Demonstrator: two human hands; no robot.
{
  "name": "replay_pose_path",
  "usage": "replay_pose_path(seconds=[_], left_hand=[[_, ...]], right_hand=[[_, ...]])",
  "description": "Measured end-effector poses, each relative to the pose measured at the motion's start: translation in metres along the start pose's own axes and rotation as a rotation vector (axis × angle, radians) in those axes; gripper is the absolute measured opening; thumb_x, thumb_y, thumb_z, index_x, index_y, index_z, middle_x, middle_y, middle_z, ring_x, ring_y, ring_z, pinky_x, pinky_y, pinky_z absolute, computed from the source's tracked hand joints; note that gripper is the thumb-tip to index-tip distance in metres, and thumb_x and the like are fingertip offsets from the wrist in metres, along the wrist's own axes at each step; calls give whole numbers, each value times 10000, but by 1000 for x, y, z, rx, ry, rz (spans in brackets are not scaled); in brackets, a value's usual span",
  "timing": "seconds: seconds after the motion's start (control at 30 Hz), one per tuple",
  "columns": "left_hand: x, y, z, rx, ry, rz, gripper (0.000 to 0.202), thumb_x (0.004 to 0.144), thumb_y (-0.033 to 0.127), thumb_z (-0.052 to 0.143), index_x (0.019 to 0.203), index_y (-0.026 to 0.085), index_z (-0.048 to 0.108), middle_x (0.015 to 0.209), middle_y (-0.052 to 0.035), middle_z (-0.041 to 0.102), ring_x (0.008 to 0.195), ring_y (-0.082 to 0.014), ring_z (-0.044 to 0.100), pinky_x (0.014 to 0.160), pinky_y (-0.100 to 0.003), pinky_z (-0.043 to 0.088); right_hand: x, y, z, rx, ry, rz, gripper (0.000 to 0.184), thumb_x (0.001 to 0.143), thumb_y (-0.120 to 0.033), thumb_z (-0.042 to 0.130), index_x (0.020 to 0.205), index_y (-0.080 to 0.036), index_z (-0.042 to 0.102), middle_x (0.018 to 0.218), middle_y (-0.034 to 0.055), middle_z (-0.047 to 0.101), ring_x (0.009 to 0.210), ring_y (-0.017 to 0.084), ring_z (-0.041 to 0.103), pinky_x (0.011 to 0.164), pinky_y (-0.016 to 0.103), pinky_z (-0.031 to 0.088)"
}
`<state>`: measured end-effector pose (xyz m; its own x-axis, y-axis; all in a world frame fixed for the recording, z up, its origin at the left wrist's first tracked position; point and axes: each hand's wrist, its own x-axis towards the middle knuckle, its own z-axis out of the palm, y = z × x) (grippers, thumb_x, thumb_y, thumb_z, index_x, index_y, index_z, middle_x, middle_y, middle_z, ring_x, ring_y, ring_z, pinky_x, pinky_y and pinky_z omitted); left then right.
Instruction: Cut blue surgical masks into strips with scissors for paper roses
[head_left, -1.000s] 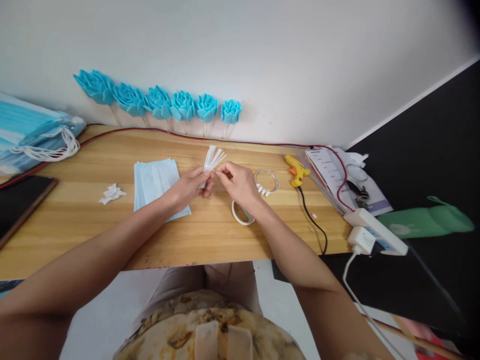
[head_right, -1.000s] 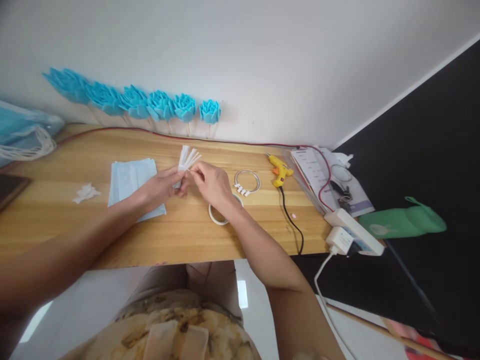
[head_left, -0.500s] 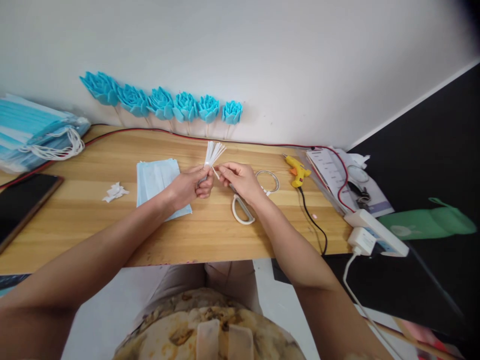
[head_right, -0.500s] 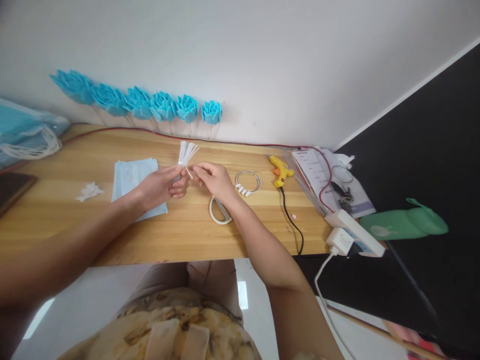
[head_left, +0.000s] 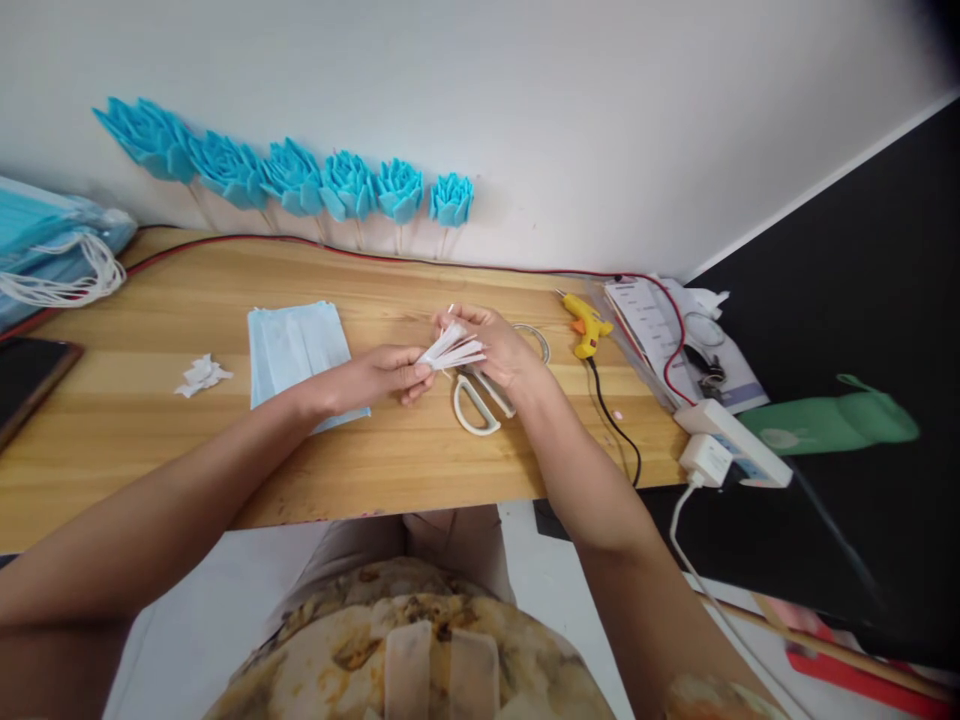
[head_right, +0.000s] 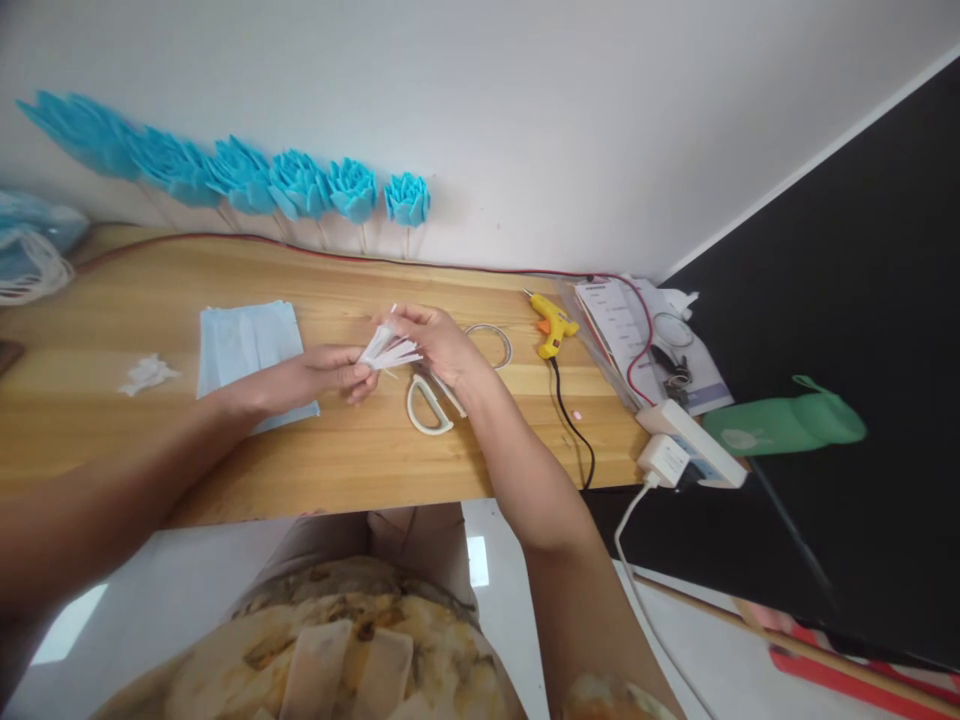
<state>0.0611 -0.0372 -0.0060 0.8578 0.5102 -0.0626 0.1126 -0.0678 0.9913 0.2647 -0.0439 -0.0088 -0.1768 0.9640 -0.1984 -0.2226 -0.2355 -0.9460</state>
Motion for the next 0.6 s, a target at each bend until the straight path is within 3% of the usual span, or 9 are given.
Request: replay_pose_path(seconds=[0.17,0.37,0.5,0.6], left_hand=[[-1,3,3,406,44,10,333,972,452,491,764,196,537,723,-9,567,681,-171,518,660,-265,358],[0,-3,18,852,246,-147,227,979,354,453,829,211,548,723,-57,585,665,-233,519,603,-306,255],[3,-6,12,820,382,-157,243,994,329,391,881,198,561,798,-83,617,756,-256,568,651,-316,334],[5,-4,-1,518,445,-87,187,981,310,429,876,196,534,828,-53,591,781,-212,550,675,-293,385]], right_hand=[[-9,-14,-9,-297,-52,-134,265,680,-343,820,831,-168,689,677,-16,670,572,102,562,557,237,444],[-25,-22,6,-791,133,-477,116,842,-296,711,791,-193,704,761,10,717,707,152,620,710,299,467],[-34,-18,24,-1094,49,-748,191,950,-281,620,793,-215,708,782,11,727,770,169,637,811,334,451],[-33,-14,28,-1103,26,-879,195,981,-252,572,840,-218,702,852,24,741,824,172,650,813,328,465]])
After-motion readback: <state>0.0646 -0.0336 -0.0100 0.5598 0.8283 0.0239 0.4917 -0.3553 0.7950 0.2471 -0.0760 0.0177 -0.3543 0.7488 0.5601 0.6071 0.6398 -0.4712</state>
